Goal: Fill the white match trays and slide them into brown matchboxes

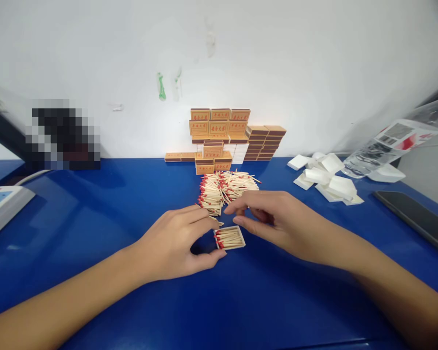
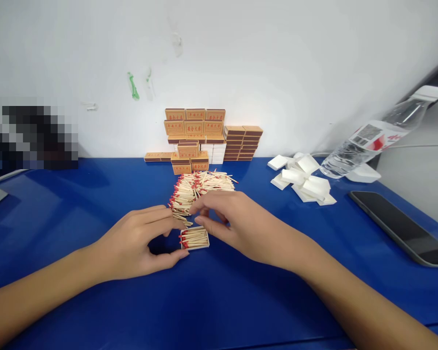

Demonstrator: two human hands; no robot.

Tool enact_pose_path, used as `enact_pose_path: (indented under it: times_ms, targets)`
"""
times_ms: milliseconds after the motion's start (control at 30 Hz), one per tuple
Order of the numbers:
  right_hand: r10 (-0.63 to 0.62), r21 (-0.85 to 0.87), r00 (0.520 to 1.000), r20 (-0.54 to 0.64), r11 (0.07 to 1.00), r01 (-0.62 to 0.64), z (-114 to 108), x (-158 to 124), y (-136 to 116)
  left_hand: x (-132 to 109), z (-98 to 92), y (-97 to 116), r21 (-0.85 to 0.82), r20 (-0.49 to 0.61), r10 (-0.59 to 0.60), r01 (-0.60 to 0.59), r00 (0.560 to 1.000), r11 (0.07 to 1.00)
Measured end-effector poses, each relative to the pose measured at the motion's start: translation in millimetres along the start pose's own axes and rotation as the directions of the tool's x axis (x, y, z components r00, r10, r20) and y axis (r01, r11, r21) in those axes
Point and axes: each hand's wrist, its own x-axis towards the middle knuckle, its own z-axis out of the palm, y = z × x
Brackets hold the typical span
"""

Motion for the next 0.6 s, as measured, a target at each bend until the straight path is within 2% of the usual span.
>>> enact_pose_path:
  times_ms: [100, 267, 400, 500, 600]
  targets:
    - [-0.014, 0.044, 1.000, 0.000, 0.999, 0.014, 2, 1, -3, 0, 0.2, 0, 0.017, -0.012, 0.012, -0.012, 1.000, 1.000]
    - [0.159, 0.180, 0.985, -0.059, 0.973, -0.146, 9, 3, -6, 0, 0.2, 1, 0.028, -0.011, 0.016, -0.016, 1.000, 0.999]
    - [0.239, 0.284, 0.969, -0.060, 0.935, -0.213, 14, 5, -3, -1, -0.3, 0, 0.023, -0.020, -0.004, 0.005, 1.000, 1.000]
    - [0.267, 0.232, 0.963, -0.023, 0.939, -0.255, 14, 6, 2, -1, -0.2, 0, 0.023, -0.017, -0.035, 0.035, 0.999, 0.999]
    - [0.222, 0.094, 0.975, 0.005, 0.971, -0.221, 11, 5, 6, -2, -0.3, -1, 0.010, 0.001, -0.056, 0.056, 0.998, 0.998]
